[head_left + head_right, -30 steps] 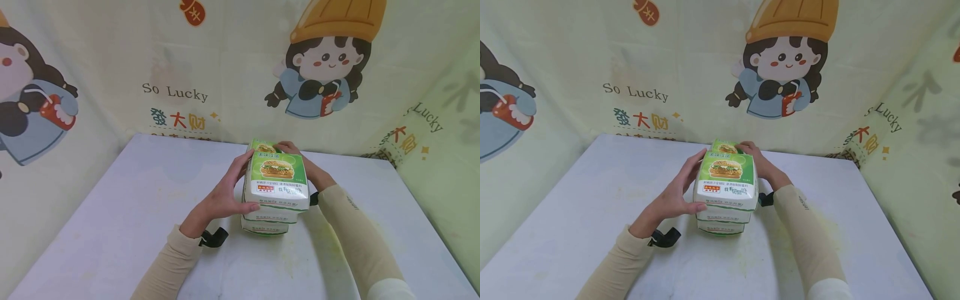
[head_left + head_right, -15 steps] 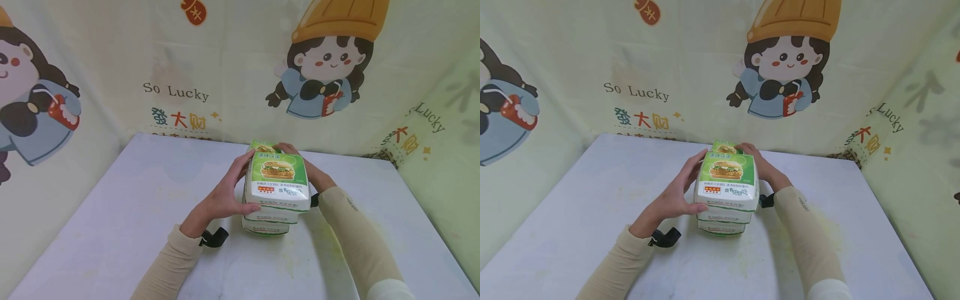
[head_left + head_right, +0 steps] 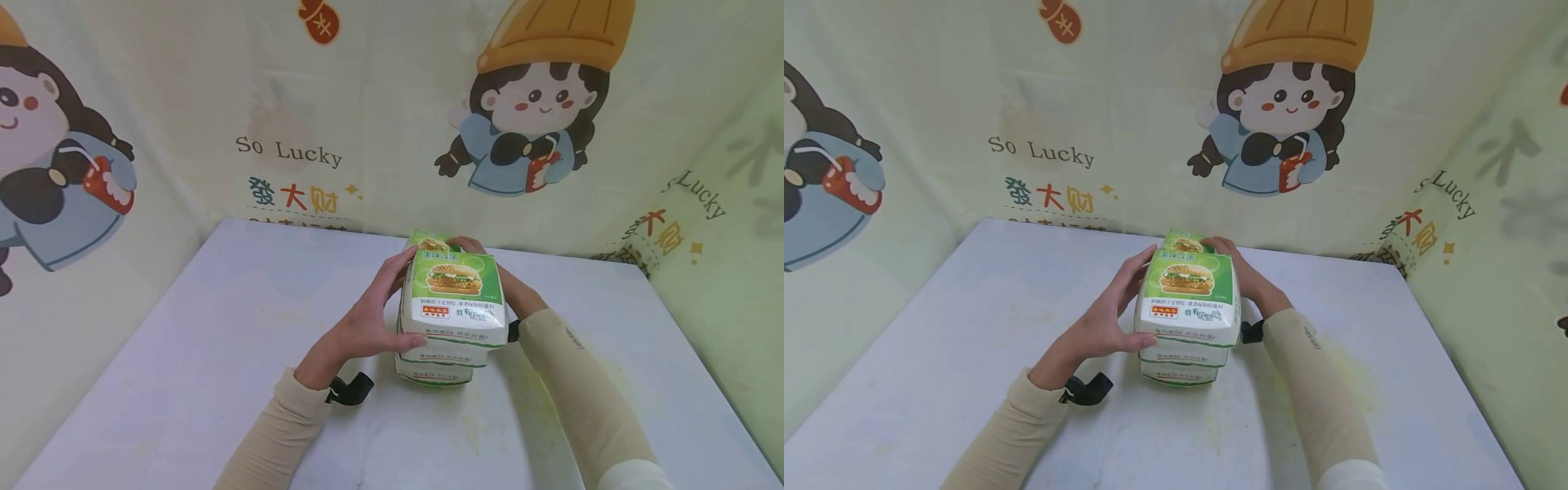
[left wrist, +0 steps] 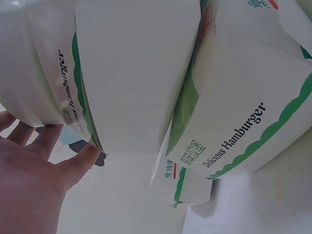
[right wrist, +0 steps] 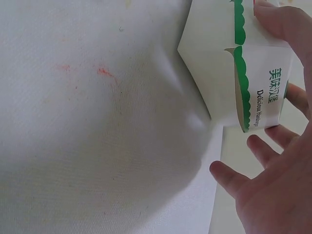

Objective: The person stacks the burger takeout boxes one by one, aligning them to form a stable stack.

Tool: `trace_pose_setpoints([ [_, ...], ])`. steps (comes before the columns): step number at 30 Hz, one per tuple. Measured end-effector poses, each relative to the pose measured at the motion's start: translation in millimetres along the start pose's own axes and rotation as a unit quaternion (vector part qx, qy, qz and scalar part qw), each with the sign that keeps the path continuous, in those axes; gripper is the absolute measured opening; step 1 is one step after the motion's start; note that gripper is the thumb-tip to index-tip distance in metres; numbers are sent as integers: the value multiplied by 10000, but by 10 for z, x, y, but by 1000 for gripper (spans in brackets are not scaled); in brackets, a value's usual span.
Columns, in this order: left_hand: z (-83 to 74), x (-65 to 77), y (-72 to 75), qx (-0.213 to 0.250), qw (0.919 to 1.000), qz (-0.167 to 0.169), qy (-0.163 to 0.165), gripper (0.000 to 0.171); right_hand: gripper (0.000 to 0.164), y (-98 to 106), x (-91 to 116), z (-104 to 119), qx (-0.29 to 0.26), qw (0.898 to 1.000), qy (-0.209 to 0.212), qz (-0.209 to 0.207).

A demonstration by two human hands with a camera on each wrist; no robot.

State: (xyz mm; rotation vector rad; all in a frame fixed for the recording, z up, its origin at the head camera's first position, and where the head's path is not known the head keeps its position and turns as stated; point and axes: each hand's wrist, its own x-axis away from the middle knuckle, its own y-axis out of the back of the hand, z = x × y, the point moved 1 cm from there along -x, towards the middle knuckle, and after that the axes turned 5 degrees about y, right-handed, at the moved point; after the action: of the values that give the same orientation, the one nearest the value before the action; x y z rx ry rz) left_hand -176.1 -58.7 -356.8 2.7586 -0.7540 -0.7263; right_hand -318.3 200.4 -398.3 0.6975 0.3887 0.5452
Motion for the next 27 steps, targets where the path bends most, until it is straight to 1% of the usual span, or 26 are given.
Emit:
trace_pose_setpoints([
  [3,0,-3,-6,-19,10000,-13,-10,113,79,25,140,185,-461,9984,-257,210],
  [6,-5,-4,-10,-21,10000,-14,-13,112,79,34,174,195,-468,9983,-276,196],
  [10,-8,-6,-16,-18,10000,-10,-18,112,78,54,195,131,-465,9987,-166,158],
  [16,-7,-10,-21,-25,10000,3,-35,113,78,119,221,79,-267,9996,-27,-19],
  [20,-11,-9,-18,-51,10000,-14,-73,113,82,181,222,90,-145,9996,-63,-234],
  [21,-14,-7,-16,-49,10000,-23,-81,113,82,196,230,147,-154,9995,-89,-269],
  [25,-16,6,-15,-7,10000,-31,-52,113,83,205,264,165,-275,9984,-212,-444],
  [27,-17,9,-18,14,10000,-21,-44,113,83,213,293,191,-383,9971,-379,-543],
])
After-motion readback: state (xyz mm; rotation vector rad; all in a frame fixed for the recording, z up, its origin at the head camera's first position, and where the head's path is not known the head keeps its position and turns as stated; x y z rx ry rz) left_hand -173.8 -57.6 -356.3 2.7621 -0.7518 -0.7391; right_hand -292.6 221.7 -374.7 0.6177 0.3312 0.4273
